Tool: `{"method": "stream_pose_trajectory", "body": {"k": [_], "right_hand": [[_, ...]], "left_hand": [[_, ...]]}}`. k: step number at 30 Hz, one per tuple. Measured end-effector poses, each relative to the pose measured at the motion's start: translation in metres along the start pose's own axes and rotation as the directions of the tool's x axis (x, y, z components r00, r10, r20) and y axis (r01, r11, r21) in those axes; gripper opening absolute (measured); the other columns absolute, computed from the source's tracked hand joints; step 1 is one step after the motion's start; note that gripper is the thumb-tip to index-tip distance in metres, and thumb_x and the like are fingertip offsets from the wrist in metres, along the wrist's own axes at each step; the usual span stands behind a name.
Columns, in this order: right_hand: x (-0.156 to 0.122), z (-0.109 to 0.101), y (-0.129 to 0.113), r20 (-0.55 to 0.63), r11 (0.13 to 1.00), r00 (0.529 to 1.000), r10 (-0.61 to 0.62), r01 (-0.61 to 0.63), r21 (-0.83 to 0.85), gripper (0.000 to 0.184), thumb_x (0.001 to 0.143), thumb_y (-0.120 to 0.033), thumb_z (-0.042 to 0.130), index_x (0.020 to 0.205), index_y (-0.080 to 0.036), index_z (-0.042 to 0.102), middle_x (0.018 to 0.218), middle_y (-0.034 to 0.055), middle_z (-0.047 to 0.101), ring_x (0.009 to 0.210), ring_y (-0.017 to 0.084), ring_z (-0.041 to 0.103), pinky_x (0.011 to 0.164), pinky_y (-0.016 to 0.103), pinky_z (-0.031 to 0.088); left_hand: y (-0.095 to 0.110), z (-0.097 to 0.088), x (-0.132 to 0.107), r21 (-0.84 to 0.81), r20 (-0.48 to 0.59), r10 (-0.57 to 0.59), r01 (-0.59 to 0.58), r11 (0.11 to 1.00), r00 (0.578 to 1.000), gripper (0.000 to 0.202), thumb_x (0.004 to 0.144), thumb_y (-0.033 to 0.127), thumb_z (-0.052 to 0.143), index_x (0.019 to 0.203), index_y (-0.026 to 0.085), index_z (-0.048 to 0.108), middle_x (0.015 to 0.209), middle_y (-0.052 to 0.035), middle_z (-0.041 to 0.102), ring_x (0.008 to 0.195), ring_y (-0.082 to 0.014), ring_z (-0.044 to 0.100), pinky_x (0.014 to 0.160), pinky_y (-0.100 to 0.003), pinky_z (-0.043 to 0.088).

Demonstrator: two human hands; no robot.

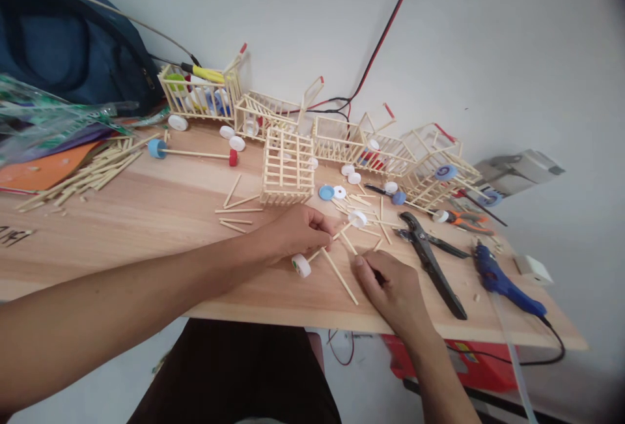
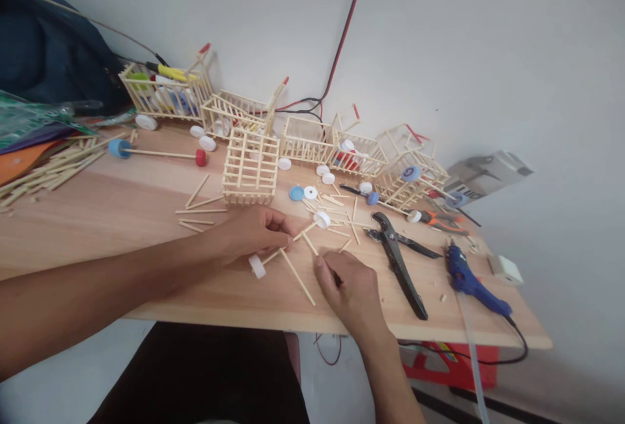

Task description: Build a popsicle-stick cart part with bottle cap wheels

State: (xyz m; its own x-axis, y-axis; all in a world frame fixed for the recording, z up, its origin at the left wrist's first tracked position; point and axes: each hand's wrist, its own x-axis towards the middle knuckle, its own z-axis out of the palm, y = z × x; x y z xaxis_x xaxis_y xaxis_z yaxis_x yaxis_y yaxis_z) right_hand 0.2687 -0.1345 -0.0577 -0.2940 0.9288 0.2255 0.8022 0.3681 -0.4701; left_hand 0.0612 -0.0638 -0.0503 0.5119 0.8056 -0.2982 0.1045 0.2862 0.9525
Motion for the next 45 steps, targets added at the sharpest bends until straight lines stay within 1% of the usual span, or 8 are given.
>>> {"method": "stream_pose_trajectory", "body": {"k": [9, 15, 21, 24, 28, 33, 40, 45], "right_hand": [[0.000, -0.001, 0.001, 0.011, 1.000, 1.000, 0.016, -0.016, 0.006, 0.034, 0.095, -0.029, 0.047, 0.063, -0.020, 0.039, 0.060, -0.0025, 0.042, 0.060, 0.012, 0.044, 0.059, 0.026, 0.031], [0.005, -0.005, -0.002, 0.015, 1.000, 1.000, 0.014, -0.014, 0.004, 0.035, 0.096, -0.030, 0.045, 0.063, -0.020, 0.040, 0.059, -0.0029, 0.042, 0.058, 0.012, 0.043, 0.058, 0.026, 0.030], [0.018, -0.012, -0.005, -0.068, 0.998, 0.996, -0.063, 0.061, -0.033, 0.037, 0.095, -0.027, 0.045, 0.061, -0.020, 0.034, 0.057, -0.0035, 0.039, 0.056, 0.011, 0.041, 0.057, 0.026, 0.029], [0.026, -0.013, -0.004, -0.107, 0.991, 0.986, -0.125, 0.119, -0.058, 0.035, 0.094, -0.025, 0.046, 0.061, -0.020, 0.037, 0.057, -0.0032, 0.042, 0.056, 0.011, 0.043, 0.058, 0.026, 0.029], [0.038, -0.014, -0.004, -0.165, 0.982, 0.970, -0.177, 0.163, -0.094, 0.031, 0.094, -0.023, 0.046, 0.063, -0.019, 0.042, 0.058, -0.0021, 0.047, 0.058, 0.012, 0.045, 0.059, 0.026, 0.030], [0.048, -0.011, -0.004, -0.238, 0.972, 0.944, -0.227, 0.204, -0.120, 0.035, 0.093, -0.022, 0.046, 0.060, -0.020, 0.036, 0.055, -0.0027, 0.040, 0.056, 0.012, 0.041, 0.058, 0.027, 0.029], [0.046, -0.005, 0.000, -0.301, 0.975, 0.928, -0.221, 0.202, -0.091, 0.036, 0.092, -0.023, 0.049, 0.059, -0.020, 0.035, 0.054, -0.0029, 0.038, 0.056, 0.012, 0.040, 0.057, 0.027, 0.029], [0.043, -0.004, -0.002, -0.325, 0.985, 0.931, -0.170, 0.163, -0.048, 0.031, 0.094, -0.026, 0.045, 0.065, -0.019, 0.049, 0.060, 0.0008, 0.052, 0.060, 0.014, 0.048, 0.059, 0.027, 0.033]], "left_hand": [[0.003, 0.002, -0.002, 0.011, -0.025, -0.012, 0.013, 1.000, 1.000, 0.004, 0.065, 0.016, 0.063, 0.068, 0.016, 0.065, 0.051, 0.0039, 0.056, 0.037, -0.0049, 0.035, 0.037, -0.019, 0.021], [0.006, 0.000, -0.005, -0.038, -0.026, -0.002, 0.001, 0.999, 1.000, 0.004, 0.064, 0.014, 0.062, 0.067, 0.016, 0.063, 0.044, 0.0064, 0.049, 0.035, -0.0048, 0.034, 0.037, -0.019, 0.019], [0.015, -0.004, -0.010, -0.078, -0.065, 0.060, -0.065, 0.995, 0.996, 0.008, 0.066, 0.015, 0.064, 0.073, 0.014, 0.065, 0.045, 0.0066, 0.049, 0.038, -0.0037, 0.036, 0.039, -0.017, 0.023], [0.021, -0.006, -0.011, -0.105, -0.096, 0.071, -0.081, 0.991, 0.993, 0.010, 0.066, 0.015, 0.063, 0.076, 0.014, 0.066, 0.046, 0.0062, 0.052, 0.038, -0.0032, 0.036, 0.039, -0.017, 0.023], [0.029, -0.009, -0.012, -0.134, -0.140, 0.078, -0.097, 0.986, 0.987, 0.012, 0.066, 0.015, 0.064, 0.077, 0.013, 0.066, 0.057, 0.0017, 0.062, 0.038, -0.0023, 0.037, 0.038, -0.017, 0.024], [0.037, -0.010, -0.014, -0.172, -0.204, 0.088, -0.124, 0.977, 0.975, 0.015, 0.063, 0.017, 0.068, 0.077, 0.011, 0.066, 0.056, 0.0014, 0.062, 0.040, -0.0020, 0.038, 0.040, -0.016, 0.025], [0.036, -0.008, -0.014, -0.153, -0.212, 0.098, -0.132, 0.979, 0.972, 0.016, 0.062, 0.019, 0.068, 0.076, 0.011, 0.066, 0.055, 0.0024, 0.060, 0.039, -0.0015, 0.036, 0.039, -0.016, 0.023], [0.037, -0.006, -0.017, -0.135, -0.198, 0.083, -0.111, 0.985, 0.977, 0.016, 0.064, 0.018, 0.068, 0.079, 0.012, 0.067, 0.053, 0.0046, 0.057, 0.040, -0.0017, 0.036, 0.040, -0.016, 0.024]]}}
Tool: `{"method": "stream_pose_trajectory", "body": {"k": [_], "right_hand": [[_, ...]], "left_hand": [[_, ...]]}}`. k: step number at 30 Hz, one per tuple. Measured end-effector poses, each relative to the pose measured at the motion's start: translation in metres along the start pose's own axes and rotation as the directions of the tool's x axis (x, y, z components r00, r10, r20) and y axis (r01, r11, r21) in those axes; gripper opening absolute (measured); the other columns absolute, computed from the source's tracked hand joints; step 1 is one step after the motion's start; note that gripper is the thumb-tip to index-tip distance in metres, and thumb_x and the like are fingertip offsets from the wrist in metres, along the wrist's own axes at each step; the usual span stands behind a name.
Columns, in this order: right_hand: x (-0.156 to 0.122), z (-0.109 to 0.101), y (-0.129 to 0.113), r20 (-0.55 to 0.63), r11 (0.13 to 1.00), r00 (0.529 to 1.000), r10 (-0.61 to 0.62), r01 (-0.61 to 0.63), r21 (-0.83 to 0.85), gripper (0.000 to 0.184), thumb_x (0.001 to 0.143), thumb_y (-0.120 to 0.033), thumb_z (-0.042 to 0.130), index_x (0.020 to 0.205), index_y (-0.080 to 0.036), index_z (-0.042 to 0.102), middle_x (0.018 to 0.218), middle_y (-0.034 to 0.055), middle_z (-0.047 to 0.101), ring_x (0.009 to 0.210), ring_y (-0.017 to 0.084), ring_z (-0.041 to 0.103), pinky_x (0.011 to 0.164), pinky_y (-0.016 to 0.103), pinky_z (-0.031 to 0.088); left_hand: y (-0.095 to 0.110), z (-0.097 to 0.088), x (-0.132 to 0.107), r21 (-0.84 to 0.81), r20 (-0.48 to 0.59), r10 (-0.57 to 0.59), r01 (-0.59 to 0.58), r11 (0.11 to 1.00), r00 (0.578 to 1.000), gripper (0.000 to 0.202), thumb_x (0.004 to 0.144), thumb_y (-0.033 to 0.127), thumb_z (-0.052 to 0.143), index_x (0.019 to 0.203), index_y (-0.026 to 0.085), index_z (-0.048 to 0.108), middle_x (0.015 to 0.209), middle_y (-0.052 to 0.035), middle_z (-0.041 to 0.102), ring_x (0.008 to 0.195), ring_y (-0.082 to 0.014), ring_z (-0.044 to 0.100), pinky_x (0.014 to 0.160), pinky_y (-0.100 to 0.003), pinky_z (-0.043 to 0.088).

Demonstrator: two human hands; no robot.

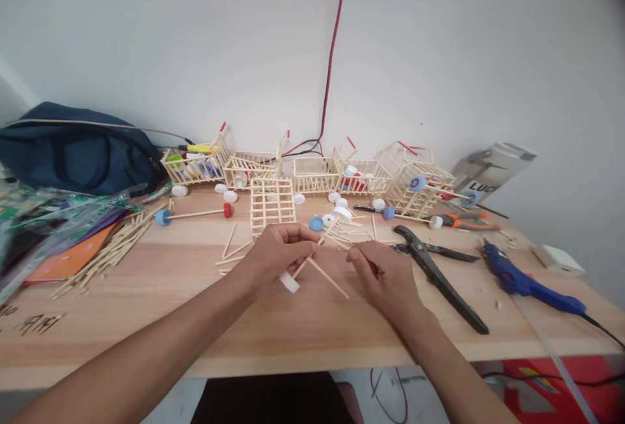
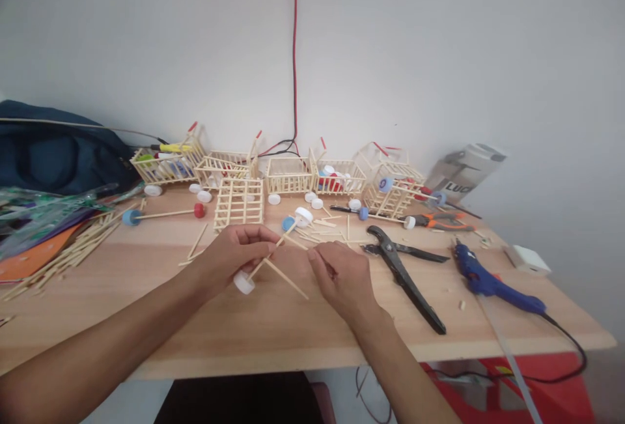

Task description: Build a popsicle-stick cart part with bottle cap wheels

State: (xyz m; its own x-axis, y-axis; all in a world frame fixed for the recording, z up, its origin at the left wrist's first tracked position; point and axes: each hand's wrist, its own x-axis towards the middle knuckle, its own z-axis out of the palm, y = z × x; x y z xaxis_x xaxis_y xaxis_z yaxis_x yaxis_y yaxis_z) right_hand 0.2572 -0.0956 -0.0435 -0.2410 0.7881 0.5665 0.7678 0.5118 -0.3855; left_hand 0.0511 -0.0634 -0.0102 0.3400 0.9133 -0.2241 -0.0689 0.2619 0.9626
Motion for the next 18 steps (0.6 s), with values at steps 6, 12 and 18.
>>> {"method": "stream_pose_trajectory", "body": {"k": [6, 12, 18], "right_hand": [[0.0001, 0.0010, -0.0034, 0.004, 1.000, 1.000, 0.001, -0.001, -0.026, 0.037, 0.094, -0.026, 0.045, 0.058, -0.020, 0.040, 0.054, -0.0020, 0.044, 0.053, 0.012, 0.043, 0.055, 0.026, 0.029], [-0.0014, 0.0028, -0.0023, 0.021, 1.000, 1.000, 0.006, -0.006, -0.007, 0.037, 0.095, -0.026, 0.044, 0.059, -0.020, 0.036, 0.055, -0.0037, 0.040, 0.052, 0.011, 0.040, 0.055, 0.025, 0.028], [-0.0024, 0.0039, 0.0009, 0.040, 1.000, 0.999, 0.020, -0.020, -0.007, 0.037, 0.095, -0.028, 0.044, 0.059, -0.020, 0.038, 0.055, -0.0031, 0.043, 0.053, 0.011, 0.042, 0.055, 0.025, 0.029]], "left_hand": [[-0.0036, -0.0003, 0.0018, -0.012, 0.008, -0.003, 0.003, 1.000, 1.000, 0.016, 0.066, 0.019, 0.069, 0.080, 0.013, 0.068, 0.052, 0.0052, 0.055, 0.041, -0.0019, 0.036, 0.040, -0.015, 0.023], [-0.0081, -0.0020, 0.0039, -0.016, 0.032, -0.002, 0.002, 1.000, 0.999, 0.018, 0.068, 0.021, 0.070, 0.083, 0.013, 0.067, 0.050, 0.0062, 0.051, 0.040, -0.0016, 0.034, 0.039, -0.015, 0.023], [-0.0094, -0.0009, 0.0049, -0.035, 0.055, 0.000, 0.002, 0.999, 0.999, 0.017, 0.068, 0.022, 0.071, 0.082, 0.012, 0.068, 0.049, 0.0061, 0.050, 0.040, -0.0017, 0.035, 0.040, -0.015, 0.022]]}}
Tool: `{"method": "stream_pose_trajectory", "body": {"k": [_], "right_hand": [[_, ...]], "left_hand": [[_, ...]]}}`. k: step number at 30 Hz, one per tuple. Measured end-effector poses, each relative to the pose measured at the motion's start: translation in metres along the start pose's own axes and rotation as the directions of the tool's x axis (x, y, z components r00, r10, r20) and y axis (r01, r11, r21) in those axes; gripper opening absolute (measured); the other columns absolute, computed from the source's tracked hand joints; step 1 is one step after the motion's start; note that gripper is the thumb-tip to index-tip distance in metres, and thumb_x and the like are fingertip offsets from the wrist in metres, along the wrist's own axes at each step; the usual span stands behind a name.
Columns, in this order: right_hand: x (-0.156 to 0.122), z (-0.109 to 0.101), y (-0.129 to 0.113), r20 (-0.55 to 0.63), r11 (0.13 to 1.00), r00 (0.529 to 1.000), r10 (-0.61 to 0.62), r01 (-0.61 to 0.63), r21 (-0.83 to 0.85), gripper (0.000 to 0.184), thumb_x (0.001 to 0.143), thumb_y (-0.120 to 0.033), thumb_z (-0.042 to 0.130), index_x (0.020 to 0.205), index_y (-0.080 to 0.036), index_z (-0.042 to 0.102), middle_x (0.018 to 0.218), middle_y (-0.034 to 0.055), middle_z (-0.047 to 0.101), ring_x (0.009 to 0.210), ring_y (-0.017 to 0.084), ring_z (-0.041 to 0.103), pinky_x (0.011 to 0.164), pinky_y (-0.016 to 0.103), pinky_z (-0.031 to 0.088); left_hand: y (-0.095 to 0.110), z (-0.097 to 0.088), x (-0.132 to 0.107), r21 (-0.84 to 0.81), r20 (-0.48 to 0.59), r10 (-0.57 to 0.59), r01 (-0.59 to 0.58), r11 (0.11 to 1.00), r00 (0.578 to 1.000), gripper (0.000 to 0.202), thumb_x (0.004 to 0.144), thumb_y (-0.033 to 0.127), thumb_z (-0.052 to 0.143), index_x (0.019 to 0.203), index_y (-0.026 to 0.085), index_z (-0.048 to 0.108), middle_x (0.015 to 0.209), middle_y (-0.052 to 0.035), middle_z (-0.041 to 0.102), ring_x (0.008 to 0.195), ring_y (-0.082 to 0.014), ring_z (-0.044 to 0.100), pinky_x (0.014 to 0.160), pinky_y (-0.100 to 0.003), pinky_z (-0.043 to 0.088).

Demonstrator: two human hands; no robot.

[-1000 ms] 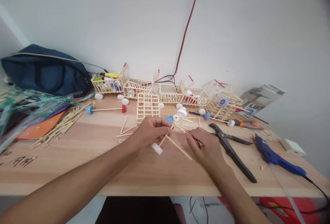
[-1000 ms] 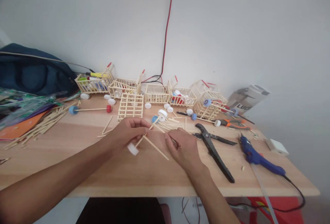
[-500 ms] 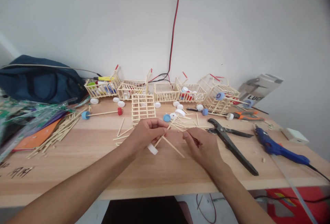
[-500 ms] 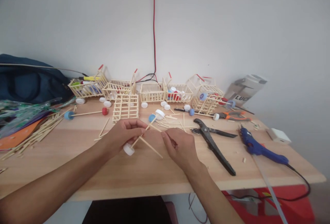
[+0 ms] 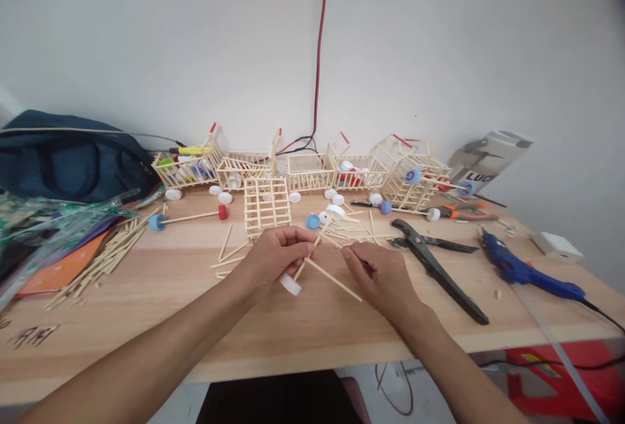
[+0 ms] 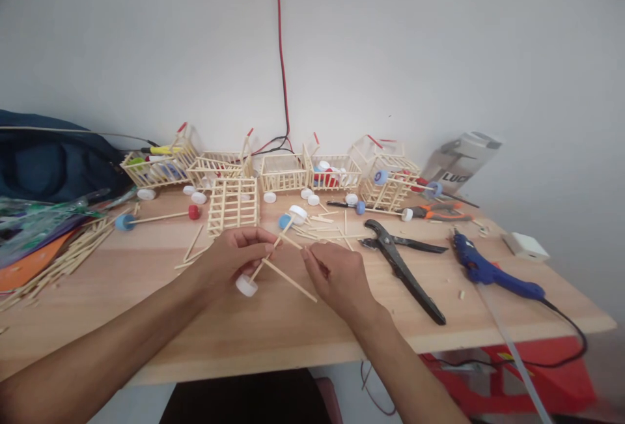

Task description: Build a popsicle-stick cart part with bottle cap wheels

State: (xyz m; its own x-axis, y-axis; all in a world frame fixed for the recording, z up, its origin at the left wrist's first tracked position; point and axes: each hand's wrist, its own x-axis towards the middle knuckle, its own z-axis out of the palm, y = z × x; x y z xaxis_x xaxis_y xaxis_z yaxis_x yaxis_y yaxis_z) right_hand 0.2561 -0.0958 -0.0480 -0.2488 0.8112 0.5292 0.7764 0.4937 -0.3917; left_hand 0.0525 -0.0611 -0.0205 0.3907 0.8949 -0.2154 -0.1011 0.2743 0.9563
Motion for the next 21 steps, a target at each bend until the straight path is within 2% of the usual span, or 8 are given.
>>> {"method": "stream_pose_trajectory", "body": {"k": [4, 12, 21], "right_hand": [[-0.0009, 0.0001, 0.0012, 0.010, 1.000, 1.000, 0.009, -0.009, 0.008, 0.036, 0.095, -0.027, 0.045, 0.060, -0.020, 0.041, 0.056, -0.0022, 0.046, 0.055, 0.011, 0.044, 0.056, 0.025, 0.030], [-0.0013, -0.0009, 0.0010, 0.011, 1.000, 1.000, 0.018, -0.018, 0.002, 0.036, 0.094, -0.026, 0.045, 0.059, -0.020, 0.039, 0.055, -0.0028, 0.044, 0.053, 0.011, 0.042, 0.055, 0.025, 0.029], [-0.0018, -0.0011, 0.0009, 0.012, 1.000, 1.000, 0.018, -0.018, -0.009, 0.037, 0.095, -0.028, 0.044, 0.059, -0.020, 0.039, 0.054, -0.0025, 0.044, 0.052, 0.011, 0.042, 0.054, 0.025, 0.029]], "left_hand": [[0.0000, 0.0006, -0.0002, 0.001, -0.001, -0.005, 0.005, 1.000, 1.000, 0.017, 0.068, 0.022, 0.071, 0.082, 0.013, 0.068, 0.050, 0.0056, 0.052, 0.041, -0.0019, 0.035, 0.040, -0.016, 0.021], [-0.0006, 0.0010, 0.0000, 0.019, -0.026, -0.021, 0.021, 1.000, 0.999, 0.024, 0.065, 0.025, 0.073, 0.084, 0.012, 0.068, 0.061, 0.0021, 0.059, 0.043, -0.0024, 0.037, 0.041, -0.017, 0.023], [-0.0002, 0.0007, -0.0008, 0.027, -0.026, -0.056, 0.057, 0.998, 0.998, 0.019, 0.069, 0.024, 0.072, 0.084, 0.014, 0.068, 0.055, 0.0050, 0.054, 0.043, -0.0024, 0.038, 0.041, -0.016, 0.025]]}}
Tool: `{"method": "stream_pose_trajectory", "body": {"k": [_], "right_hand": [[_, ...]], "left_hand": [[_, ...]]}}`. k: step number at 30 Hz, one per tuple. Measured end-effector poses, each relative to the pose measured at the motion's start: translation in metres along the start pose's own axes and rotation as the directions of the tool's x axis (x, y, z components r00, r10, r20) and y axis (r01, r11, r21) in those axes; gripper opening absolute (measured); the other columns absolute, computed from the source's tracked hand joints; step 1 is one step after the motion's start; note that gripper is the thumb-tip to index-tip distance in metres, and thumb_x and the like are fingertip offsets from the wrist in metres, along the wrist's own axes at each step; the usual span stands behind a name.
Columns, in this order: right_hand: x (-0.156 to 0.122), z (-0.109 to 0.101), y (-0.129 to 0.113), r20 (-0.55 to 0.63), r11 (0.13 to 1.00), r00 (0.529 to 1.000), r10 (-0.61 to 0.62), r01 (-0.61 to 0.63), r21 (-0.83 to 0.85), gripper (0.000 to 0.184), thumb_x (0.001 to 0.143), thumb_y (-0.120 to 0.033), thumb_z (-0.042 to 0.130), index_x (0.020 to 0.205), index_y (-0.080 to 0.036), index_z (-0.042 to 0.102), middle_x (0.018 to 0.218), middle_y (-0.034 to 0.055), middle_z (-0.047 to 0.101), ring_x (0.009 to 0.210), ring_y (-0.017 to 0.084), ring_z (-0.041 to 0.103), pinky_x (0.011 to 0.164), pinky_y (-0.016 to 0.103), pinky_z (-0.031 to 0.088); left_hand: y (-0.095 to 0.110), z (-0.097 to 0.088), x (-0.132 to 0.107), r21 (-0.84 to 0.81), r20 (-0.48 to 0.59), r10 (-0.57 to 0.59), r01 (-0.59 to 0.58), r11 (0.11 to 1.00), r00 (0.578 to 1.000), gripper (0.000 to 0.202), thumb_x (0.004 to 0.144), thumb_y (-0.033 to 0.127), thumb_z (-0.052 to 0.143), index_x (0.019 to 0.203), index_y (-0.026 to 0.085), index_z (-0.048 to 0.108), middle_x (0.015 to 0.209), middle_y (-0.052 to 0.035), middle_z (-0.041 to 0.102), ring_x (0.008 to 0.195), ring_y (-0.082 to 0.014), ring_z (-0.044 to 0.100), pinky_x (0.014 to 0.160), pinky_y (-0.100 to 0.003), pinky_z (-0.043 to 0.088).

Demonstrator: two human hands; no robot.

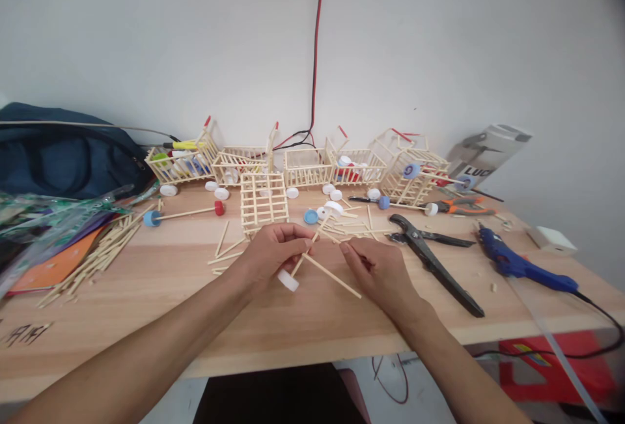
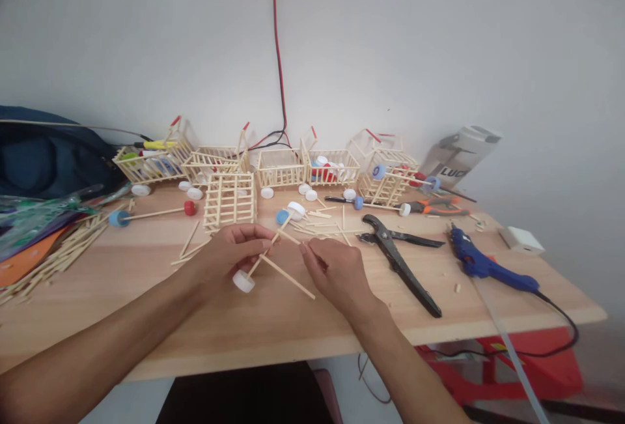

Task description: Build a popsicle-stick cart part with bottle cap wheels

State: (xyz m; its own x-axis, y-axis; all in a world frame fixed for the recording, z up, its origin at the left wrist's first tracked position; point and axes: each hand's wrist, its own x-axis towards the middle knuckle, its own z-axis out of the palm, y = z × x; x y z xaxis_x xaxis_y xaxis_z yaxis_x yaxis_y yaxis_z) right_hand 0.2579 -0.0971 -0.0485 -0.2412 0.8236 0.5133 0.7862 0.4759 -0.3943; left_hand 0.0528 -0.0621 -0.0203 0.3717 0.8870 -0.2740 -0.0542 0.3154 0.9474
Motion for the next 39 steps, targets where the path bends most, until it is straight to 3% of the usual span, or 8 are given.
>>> {"method": "stream_pose_trajectory", "body": {"k": [8, 39], "right_hand": [[0.0011, 0.0005, 0.0001, -0.004, 1.000, 1.000, 0.001, -0.001, -0.012, 0.038, 0.095, -0.028, 0.045, 0.058, -0.020, 0.039, 0.054, -0.0030, 0.044, 0.052, 0.010, 0.042, 0.054, 0.025, 0.028], [-0.0003, 0.0015, 0.0012, -0.015, 1.000, 1.000, 0.001, -0.001, -0.003, 0.038, 0.095, -0.027, 0.045, 0.060, -0.020, 0.033, 0.054, -0.0040, 0.038, 0.051, 0.010, 0.038, 0.055, 0.025, 0.026]], "left_hand": [[0.0006, 0.0003, 0.0007, -0.013, 0.004, 0.000, 0.000, 1.000, 1.000, 0.023, 0.065, 0.027, 0.074, 0.084, 0.013, 0.070, 0.066, 0.0006, 0.061, 0.046, -0.0029, 0.040, 0.043, -0.017, 0.025], [-0.0031, 0.0015, 0.0006, -0.157, 0.029, -0.012, 0.016, 0.987, 0.999, 0.018, 0.065, 0.019, 0.075, 0.081, 0.012, 0.069, 0.062, 0.0010, 0.061, 0.048, -0.0022, 0.041, 0.044, -0.014, 0.028]]}}
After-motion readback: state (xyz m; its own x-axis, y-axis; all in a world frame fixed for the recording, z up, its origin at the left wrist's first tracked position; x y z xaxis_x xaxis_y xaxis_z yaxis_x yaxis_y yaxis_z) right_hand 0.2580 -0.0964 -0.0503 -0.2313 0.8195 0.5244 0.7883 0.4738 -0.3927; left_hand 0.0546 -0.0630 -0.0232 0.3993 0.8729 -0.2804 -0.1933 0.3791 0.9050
